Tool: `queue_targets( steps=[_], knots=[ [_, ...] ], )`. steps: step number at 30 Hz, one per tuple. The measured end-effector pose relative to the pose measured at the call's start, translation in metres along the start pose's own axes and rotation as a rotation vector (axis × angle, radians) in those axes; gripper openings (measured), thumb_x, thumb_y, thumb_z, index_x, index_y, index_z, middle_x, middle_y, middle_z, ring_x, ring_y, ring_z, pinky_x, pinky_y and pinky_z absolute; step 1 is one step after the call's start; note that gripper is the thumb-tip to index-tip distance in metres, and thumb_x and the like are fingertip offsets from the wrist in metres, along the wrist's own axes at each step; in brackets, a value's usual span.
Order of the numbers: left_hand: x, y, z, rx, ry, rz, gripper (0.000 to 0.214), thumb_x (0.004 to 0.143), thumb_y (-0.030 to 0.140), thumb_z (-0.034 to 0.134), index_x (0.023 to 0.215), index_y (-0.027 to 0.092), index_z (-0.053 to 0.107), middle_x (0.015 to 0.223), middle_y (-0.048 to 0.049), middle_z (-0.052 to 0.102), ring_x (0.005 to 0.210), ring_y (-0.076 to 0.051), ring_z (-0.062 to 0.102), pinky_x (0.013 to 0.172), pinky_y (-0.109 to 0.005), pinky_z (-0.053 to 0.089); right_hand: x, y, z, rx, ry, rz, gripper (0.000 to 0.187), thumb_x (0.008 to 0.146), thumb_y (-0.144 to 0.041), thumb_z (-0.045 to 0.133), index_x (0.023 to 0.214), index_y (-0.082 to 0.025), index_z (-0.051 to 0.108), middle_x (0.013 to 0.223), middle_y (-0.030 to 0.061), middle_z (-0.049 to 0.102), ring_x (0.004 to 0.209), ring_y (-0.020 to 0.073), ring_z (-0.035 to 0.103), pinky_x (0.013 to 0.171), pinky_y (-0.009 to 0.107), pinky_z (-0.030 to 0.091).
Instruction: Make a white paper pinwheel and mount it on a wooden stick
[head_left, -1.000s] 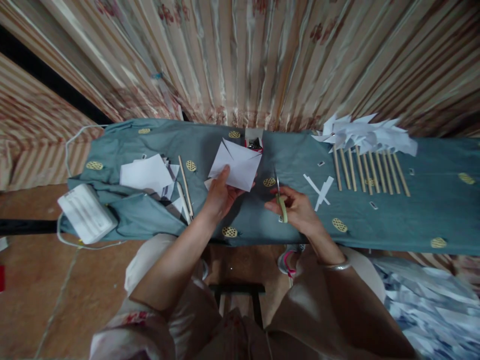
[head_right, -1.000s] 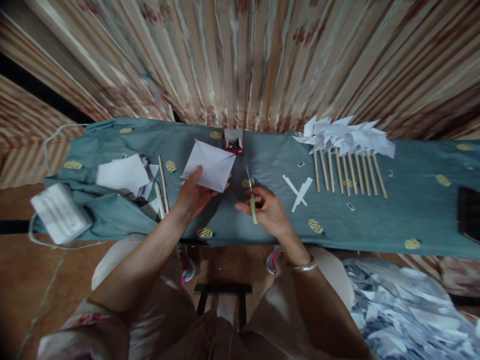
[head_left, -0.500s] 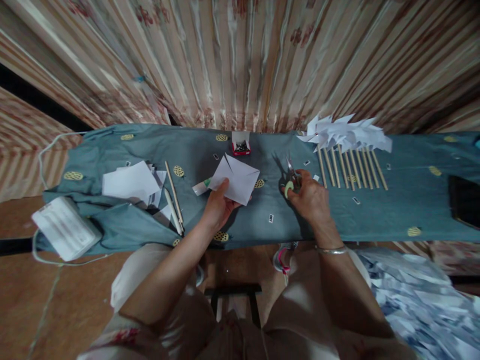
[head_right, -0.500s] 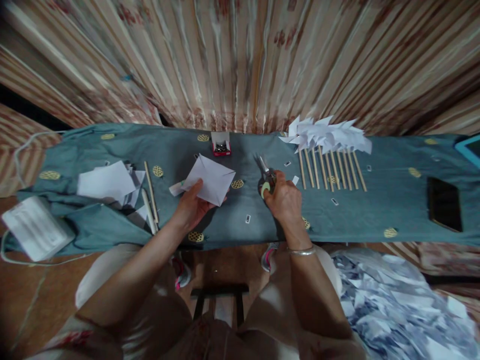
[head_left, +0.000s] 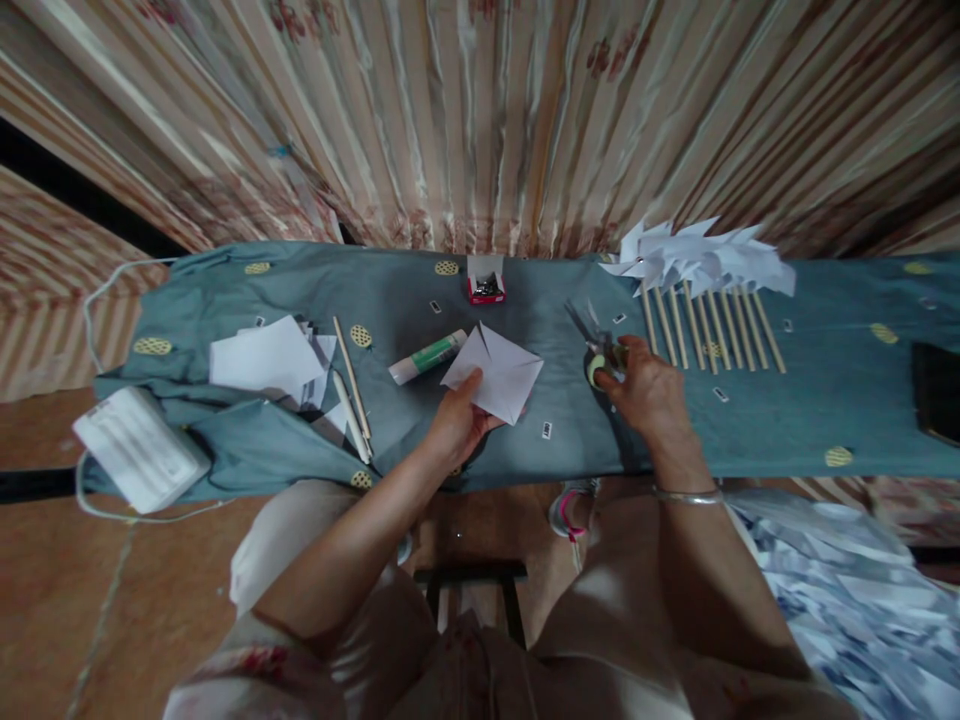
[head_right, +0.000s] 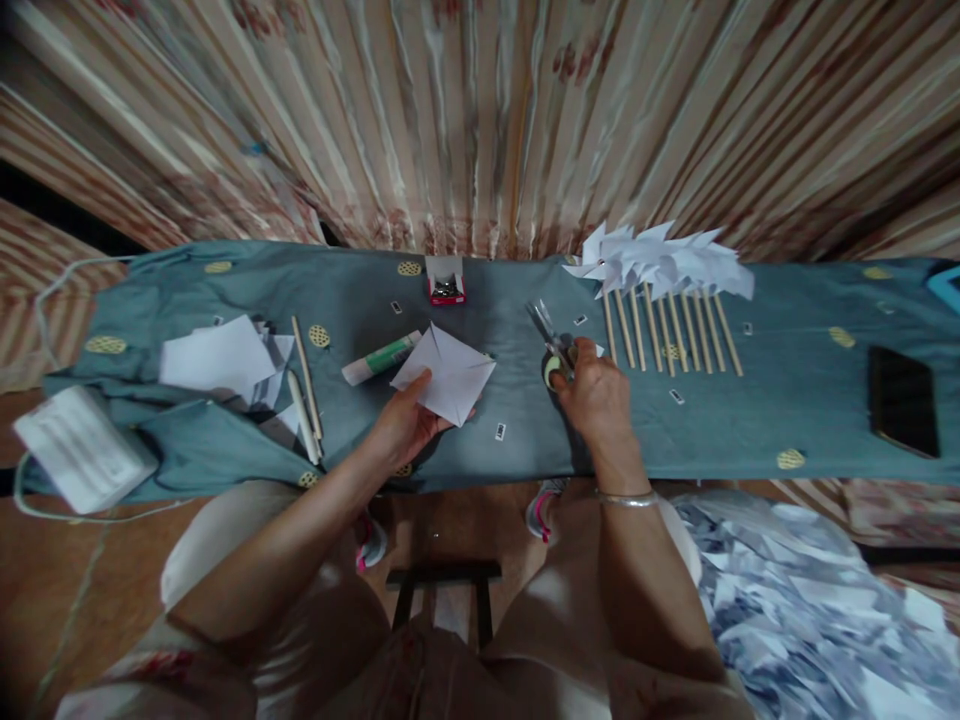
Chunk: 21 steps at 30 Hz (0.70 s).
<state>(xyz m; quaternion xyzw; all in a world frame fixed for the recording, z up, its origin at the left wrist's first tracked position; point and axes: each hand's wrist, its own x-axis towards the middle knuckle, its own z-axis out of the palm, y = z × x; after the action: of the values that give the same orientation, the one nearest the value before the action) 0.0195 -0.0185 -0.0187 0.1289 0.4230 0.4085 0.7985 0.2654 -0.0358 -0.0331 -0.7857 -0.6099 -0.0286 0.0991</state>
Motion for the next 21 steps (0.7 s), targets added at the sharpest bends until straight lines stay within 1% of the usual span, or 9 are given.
queue_targets(
  steps=[5, 9, 12, 14, 18, 21],
  knots=[
    [0.000, -0.003, 0.001, -0.020, -0.004, -0.039, 0.043, 0.104, 0.025, 0.043, 0.145, 0.011, 0.045, 0.125, -0.0214, 0.070, 0.103, -0.030, 0.075, 0.094, -0.052, 0.060, -0.002, 0.000, -0.002, 0.019, -0.032, 0.005, 0.047, 0.085, -0.031, 0.062, 0.128, -0.013, 0.057, 0.093, 0.0164, 0.077, 0.086, 0.0339, 0.073, 0.076, 0.041, 0.052],
    [0.001, -0.007, 0.002, -0.023, 0.002, -0.082, 0.043, 0.104, 0.025, 0.043, 0.146, 0.012, 0.045, 0.125, -0.0197, 0.071, 0.103, -0.029, 0.075, 0.095, -0.052, 0.060, -0.003, 0.000, -0.003, -0.002, -0.030, -0.015, 0.045, 0.086, -0.031, 0.062, 0.128, -0.015, 0.060, 0.098, 0.0163, 0.077, 0.088, 0.0332, 0.073, 0.077, 0.040, 0.052],
    [-0.001, -0.009, 0.001, -0.018, -0.029, -0.110, 0.042, 0.105, 0.025, 0.040, 0.144, 0.010, 0.046, 0.122, -0.0194, 0.072, 0.101, -0.028, 0.076, 0.096, -0.052, 0.059, -0.004, 0.000, -0.003, 0.003, -0.015, -0.040, 0.045, 0.087, -0.030, 0.061, 0.129, -0.016, 0.061, 0.103, 0.0164, 0.078, 0.092, 0.0326, 0.073, 0.080, 0.040, 0.052],
    [-0.003, -0.009, 0.001, -0.016, -0.056, -0.124, 0.041, 0.106, 0.025, 0.038, 0.143, 0.009, 0.047, 0.121, -0.0192, 0.073, 0.100, -0.028, 0.076, 0.097, -0.051, 0.059, -0.005, 0.000, -0.003, 0.002, -0.017, -0.039, 0.045, 0.088, -0.030, 0.060, 0.130, -0.015, 0.062, 0.102, 0.0170, 0.078, 0.093, 0.0328, 0.073, 0.081, 0.040, 0.052],
    [-0.009, -0.010, 0.000, -0.031, -0.065, -0.148, 0.038, 0.105, 0.024, 0.039, 0.137, 0.006, 0.052, 0.119, -0.0195, 0.073, 0.099, -0.026, 0.076, 0.102, -0.050, 0.056, -0.007, 0.001, -0.002, 0.009, -0.017, -0.039, 0.044, 0.089, -0.030, 0.059, 0.129, -0.014, 0.063, 0.104, 0.0191, 0.077, 0.096, 0.0333, 0.072, 0.084, 0.041, 0.052],
    [-0.013, -0.012, -0.003, -0.011, -0.057, -0.163, 0.033, 0.105, 0.022, 0.041, 0.126, 0.004, 0.058, 0.111, -0.0186, 0.075, 0.096, -0.025, 0.077, 0.103, -0.047, 0.055, -0.008, 0.004, 0.000, 0.028, -0.003, -0.056, 0.045, 0.089, -0.030, 0.058, 0.130, -0.010, 0.063, 0.109, 0.0219, 0.076, 0.100, 0.0341, 0.071, 0.086, 0.042, 0.052]
  ],
)
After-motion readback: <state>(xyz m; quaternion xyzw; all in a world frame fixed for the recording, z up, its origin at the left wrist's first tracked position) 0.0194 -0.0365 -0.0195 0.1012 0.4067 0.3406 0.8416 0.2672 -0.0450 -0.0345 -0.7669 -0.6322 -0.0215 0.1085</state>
